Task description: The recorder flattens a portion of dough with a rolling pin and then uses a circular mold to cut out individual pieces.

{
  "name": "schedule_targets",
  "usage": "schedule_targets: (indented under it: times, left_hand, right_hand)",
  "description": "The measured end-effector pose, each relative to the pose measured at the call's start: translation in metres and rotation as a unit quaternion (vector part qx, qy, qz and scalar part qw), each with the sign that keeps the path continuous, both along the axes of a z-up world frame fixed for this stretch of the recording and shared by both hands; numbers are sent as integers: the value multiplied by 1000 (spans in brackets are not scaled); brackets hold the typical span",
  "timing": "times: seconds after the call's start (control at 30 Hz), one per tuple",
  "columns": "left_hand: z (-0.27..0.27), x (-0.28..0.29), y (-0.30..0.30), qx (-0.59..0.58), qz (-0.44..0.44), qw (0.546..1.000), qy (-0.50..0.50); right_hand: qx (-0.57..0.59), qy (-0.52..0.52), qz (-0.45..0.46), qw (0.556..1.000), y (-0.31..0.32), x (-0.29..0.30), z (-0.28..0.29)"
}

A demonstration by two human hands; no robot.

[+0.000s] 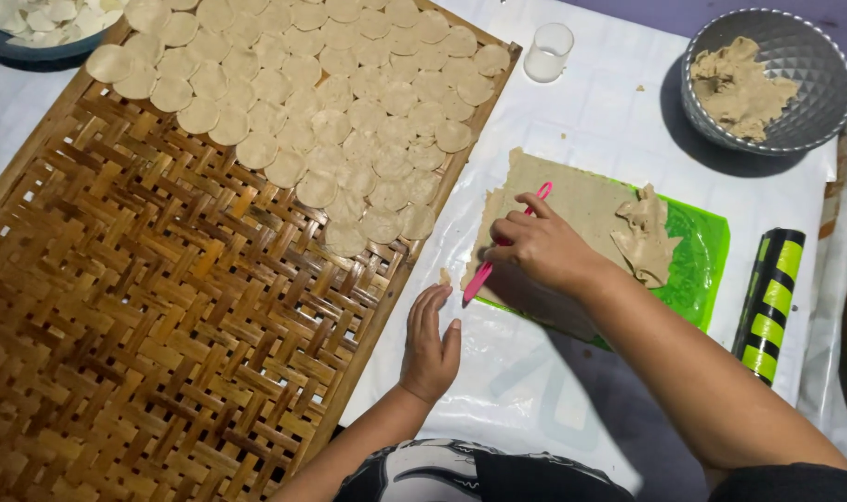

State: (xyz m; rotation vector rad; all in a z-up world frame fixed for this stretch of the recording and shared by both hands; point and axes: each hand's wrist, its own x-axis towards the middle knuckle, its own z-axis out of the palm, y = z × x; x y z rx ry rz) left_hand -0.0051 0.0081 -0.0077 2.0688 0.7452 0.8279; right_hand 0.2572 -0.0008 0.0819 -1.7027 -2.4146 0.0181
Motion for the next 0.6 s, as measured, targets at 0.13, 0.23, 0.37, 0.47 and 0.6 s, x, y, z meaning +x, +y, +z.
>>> schedule_targets:
  times: [0.13, 0.23, 0.37, 0.47, 0.6]
  left_hand:
    - [4, 0, 1, -3, 0, 1000, 4]
    - [6, 0, 2, -1, -2, 1000, 5]
    - [6, 1, 2, -8, -10, 1000, 17]
    - [4, 0, 2, -14, -14, 999, 26]
    - [7, 0, 2, -23, -22, 999, 33]
  right_hand:
    - [-13, 16, 36, 999, 12, 5, -10]
    - [-36, 14, 42, 998, 26, 14, -10]
    - [-48, -41, 40, 997, 44, 29, 0]
    - [-57, -62, 17, 996, 57, 44, 4]
    - [-80, -110, -10, 991, 76, 72, 8]
